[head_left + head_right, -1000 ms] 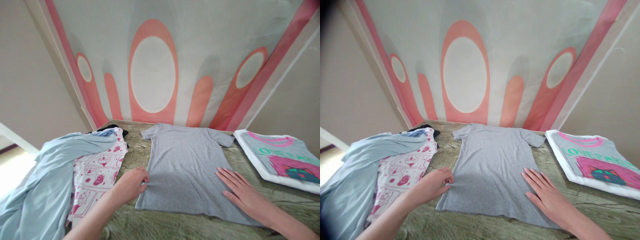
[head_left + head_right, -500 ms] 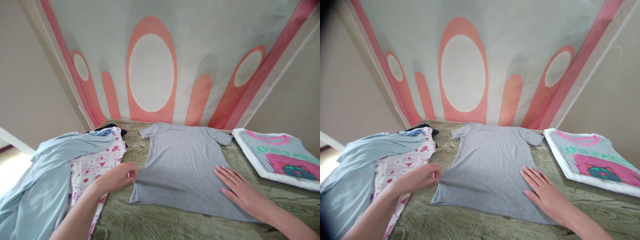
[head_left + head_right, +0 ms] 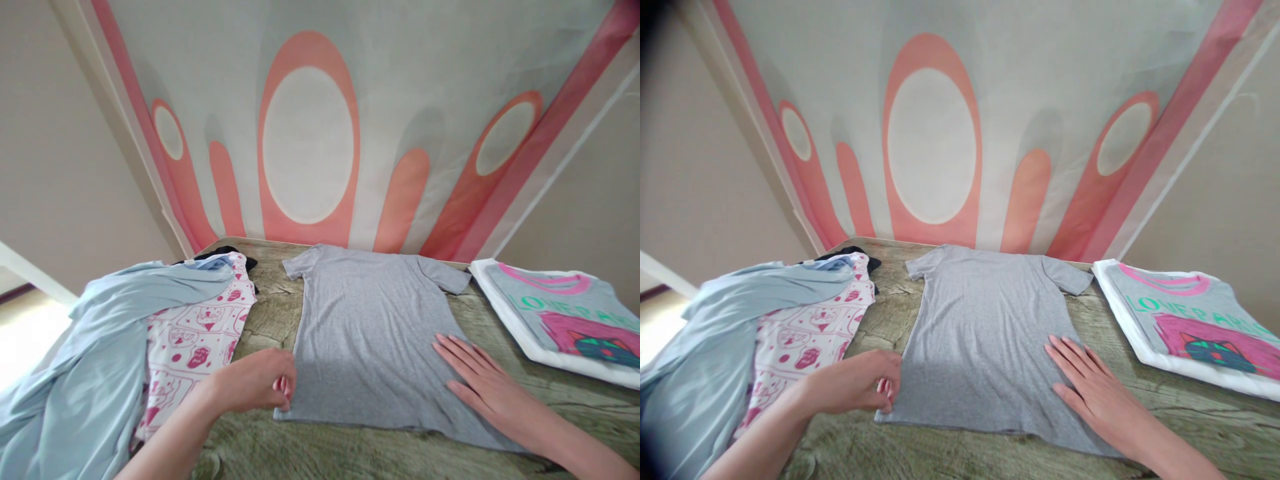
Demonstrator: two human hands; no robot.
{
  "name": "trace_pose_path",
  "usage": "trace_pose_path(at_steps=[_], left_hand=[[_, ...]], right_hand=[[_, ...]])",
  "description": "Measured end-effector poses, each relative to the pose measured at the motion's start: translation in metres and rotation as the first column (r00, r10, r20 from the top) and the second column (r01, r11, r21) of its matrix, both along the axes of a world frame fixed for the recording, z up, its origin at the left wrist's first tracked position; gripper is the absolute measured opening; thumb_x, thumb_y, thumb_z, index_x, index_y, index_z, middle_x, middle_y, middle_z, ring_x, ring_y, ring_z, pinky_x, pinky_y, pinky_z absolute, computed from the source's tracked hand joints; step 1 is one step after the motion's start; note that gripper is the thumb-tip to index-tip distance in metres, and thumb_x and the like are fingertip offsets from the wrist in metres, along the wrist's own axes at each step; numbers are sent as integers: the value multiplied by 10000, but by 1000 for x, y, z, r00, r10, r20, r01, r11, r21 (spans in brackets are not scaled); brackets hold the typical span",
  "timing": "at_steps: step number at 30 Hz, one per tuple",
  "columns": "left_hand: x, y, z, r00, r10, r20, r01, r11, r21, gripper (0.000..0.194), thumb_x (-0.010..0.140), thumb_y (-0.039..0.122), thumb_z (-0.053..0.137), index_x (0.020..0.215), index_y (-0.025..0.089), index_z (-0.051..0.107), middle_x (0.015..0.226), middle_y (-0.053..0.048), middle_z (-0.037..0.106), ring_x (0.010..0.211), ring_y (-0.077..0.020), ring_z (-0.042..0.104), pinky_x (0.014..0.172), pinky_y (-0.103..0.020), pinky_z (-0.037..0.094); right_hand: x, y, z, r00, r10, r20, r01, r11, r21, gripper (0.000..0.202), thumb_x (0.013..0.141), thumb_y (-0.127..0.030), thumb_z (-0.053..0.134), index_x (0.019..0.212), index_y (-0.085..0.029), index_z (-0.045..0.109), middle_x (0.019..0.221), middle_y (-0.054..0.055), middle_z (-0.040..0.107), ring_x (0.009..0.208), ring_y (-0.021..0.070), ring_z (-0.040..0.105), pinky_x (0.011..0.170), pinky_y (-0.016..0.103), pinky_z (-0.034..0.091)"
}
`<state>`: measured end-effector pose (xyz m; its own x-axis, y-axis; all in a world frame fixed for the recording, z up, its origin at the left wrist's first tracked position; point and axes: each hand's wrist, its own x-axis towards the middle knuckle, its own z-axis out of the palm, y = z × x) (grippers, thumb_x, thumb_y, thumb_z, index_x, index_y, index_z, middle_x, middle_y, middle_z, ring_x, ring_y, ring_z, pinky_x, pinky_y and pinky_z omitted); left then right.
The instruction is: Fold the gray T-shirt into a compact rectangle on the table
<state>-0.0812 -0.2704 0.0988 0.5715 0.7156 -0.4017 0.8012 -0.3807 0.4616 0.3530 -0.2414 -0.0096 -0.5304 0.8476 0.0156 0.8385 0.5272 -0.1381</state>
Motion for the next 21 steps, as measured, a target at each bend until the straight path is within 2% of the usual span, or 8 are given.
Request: trace_pose_path(at_steps=[2,4,9,12,19,21], left_hand=[[-6,1,-3,1000,2,-8,-2,999,-32,68,724,207,598,703,188,660,735,1,619,678,-123,560,615,-190,399],[-15,1,0,1000,17,6,-17,999,-32,80,739,234,587,728,189,653,754,2,617,696,-124,555,632,-190,398],[-33,-1,27,996,63,58,-61,997,-42,164,808,324,533,791,186,620,817,3,601,748,-125,536,684,-191,383],[-37,-1,34,993,89,74,-83,993,-79,180,810,344,529,797,188,616,816,8,597,747,-122,530,674,-186,377],[-31,4,11,998,60,32,-53,980,-193,168,719,346,609,758,189,651,765,3,607,698,-131,542,638,-201,404],[-26,8,9,994,87,72,-75,986,-149,181,724,356,610,785,190,653,781,4,612,704,-128,551,638,-197,410]], right_hand=[[0,0,0,1000,-4,-9,4,1000,2,611,873,-540,344,1417,-313,183,1481,-22,186,1344,256,200,1095,495,185],[0,0,0,1000,-3,-3,3,1000,3,614,874,-538,344,1419,-316,171,1482,-24,184,1347,252,191,1096,493,185],[1,0,-2,1000,1,-1,-1,1000,9,616,872,-540,347,1418,-326,161,1480,-28,193,1347,246,191,1098,489,179],[1,1,-3,1000,0,-11,0,1000,15,611,871,-544,345,1416,-327,173,1478,-26,201,1345,248,200,1097,491,178],[0,-3,-2,1000,-8,-4,8,1000,10,605,869,-545,343,1413,-341,172,1476,-32,201,1339,256,215,1094,502,184],[-1,-4,0,1000,-12,-18,12,1000,12,611,863,-552,351,1411,-346,175,1471,-35,216,1336,260,223,1095,505,182]])
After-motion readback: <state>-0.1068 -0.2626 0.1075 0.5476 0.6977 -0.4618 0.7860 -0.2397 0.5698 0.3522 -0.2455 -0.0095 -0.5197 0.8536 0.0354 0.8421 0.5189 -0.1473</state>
